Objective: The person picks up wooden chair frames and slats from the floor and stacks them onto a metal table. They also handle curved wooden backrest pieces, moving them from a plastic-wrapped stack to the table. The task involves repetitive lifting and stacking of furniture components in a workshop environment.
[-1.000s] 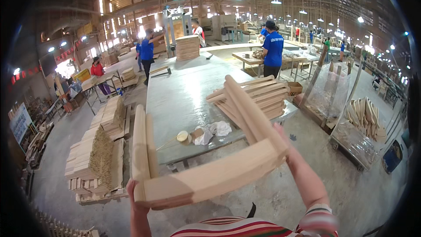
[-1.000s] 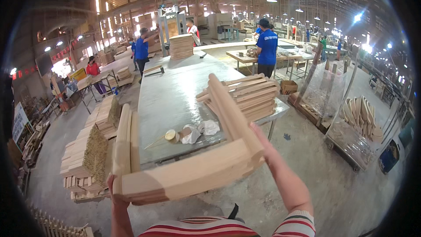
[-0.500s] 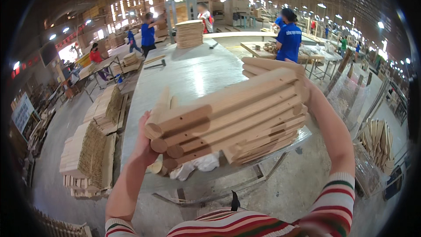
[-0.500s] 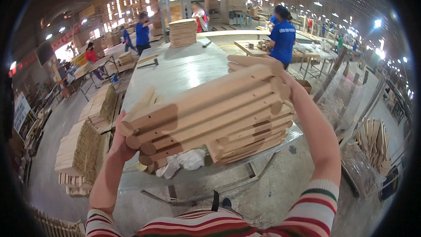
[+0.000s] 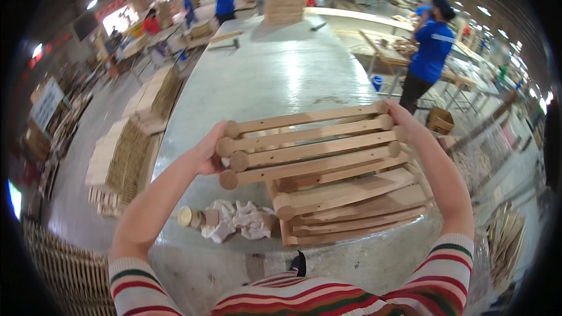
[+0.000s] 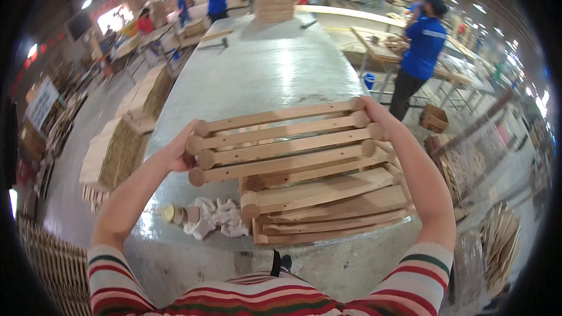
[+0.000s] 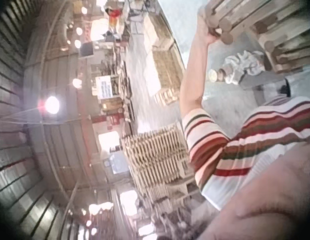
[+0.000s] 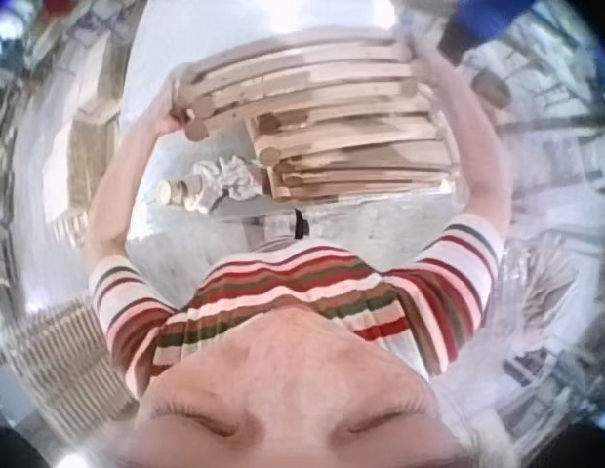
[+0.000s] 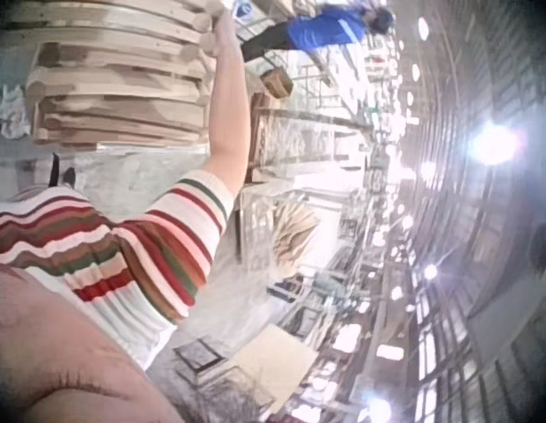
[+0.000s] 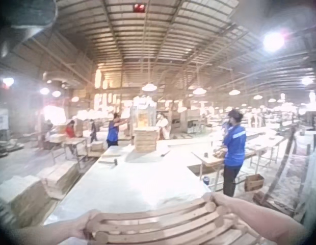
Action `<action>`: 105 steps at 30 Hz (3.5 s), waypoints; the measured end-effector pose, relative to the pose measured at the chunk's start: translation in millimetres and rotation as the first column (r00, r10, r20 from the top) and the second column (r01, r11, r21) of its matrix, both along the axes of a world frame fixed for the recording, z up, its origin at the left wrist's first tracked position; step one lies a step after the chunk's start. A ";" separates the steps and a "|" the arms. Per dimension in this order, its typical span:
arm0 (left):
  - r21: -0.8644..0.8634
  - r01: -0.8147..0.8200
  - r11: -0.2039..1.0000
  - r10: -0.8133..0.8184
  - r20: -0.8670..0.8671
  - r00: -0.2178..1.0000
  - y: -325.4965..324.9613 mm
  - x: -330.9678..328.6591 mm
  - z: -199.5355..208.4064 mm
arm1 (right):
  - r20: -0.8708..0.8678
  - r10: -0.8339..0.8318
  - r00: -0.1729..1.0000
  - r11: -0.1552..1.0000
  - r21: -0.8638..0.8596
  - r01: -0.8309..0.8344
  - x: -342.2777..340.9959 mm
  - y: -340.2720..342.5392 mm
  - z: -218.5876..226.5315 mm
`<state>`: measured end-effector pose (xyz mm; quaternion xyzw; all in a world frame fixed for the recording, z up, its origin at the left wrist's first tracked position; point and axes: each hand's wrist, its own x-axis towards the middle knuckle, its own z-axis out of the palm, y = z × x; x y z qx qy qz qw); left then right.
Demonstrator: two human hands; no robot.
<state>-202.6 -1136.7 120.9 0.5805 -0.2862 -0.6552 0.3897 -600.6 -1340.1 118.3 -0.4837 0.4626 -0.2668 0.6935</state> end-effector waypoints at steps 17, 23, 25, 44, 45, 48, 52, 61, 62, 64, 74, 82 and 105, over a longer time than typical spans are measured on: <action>-0.699 0.091 0.709 0.381 0.489 0.785 250.7 -26.4 -139.3 | -0.319 0.285 0.904 0.187 -0.906 -0.379 119.7 186.1 51.9; -0.273 -0.272 0.923 0.378 0.505 0.776 522.9 -48.8 -243.4 | -0.372 0.840 0.396 0.044 -0.679 -0.732 255.4 375.6 19.5; -0.222 -0.497 0.839 0.541 0.438 0.718 615.6 -57.7 -259.0 | -0.331 0.922 0.199 -0.046 -0.606 -0.794 290.2 434.2 10.4; -0.008 -0.960 -0.281 0.718 0.662 -0.216 1137.0 -30.2 -353.0 | -0.379 0.480 -0.792 -0.874 -0.281 -0.395 662.3 996.2 -61.8; 0.093 -0.938 -0.333 0.684 0.709 -0.172 1156.1 -33.8 -357.2 | -0.395 0.458 -0.797 -0.889 -0.228 -0.398 684.7 1018.6 -76.5; 0.376 -0.855 -0.357 0.438 0.876 0.202 1188.1 -79.6 -356.8 | -0.463 0.370 -0.805 -0.928 -0.157 -0.337 741.4 1108.7 -114.9; 0.725 -0.679 0.119 0.334 0.615 0.715 1209.6 -151.3 -351.3 | -0.472 0.236 -0.849 -0.969 -0.186 -0.166 777.2 1249.8 -180.3; 0.622 -0.668 -0.409 0.904 0.376 -0.203 1253.8 -89.1 -405.5 | -0.719 -0.123 -0.684 -0.945 -0.125 0.302 806.1 1512.3 -265.8; 0.583 -0.693 -0.425 0.894 0.392 -0.218 1282.8 -78.2 -411.0 | -0.723 -0.118 -0.680 -0.950 -0.116 0.289 815.6 1535.2 -277.2; 0.468 -0.734 -0.491 0.847 0.452 -0.279 1351.1 -36.7 -416.4 | -0.742 -0.125 -0.659 -0.962 -0.071 0.262 848.4 1566.7 -306.1; 0.136 -0.493 -0.859 0.471 0.586 -0.660 1605.6 146.3 -360.2 | -0.673 0.174 -0.718 -0.979 -0.197 -0.053 1027.1 1715.5 -449.8; 0.639 -0.550 -0.538 0.839 0.466 -0.279 1578.7 216.3 -357.5 | -0.930 -0.033 -0.367 -0.971 0.117 -0.210 1170.5 1891.9 -525.6; 0.640 -0.537 -0.549 0.831 0.352 -0.430 1620.6 298.0 -372.6 | -0.960 -0.191 -0.204 -0.977 0.205 -0.053 1151.5 1947.8 -584.0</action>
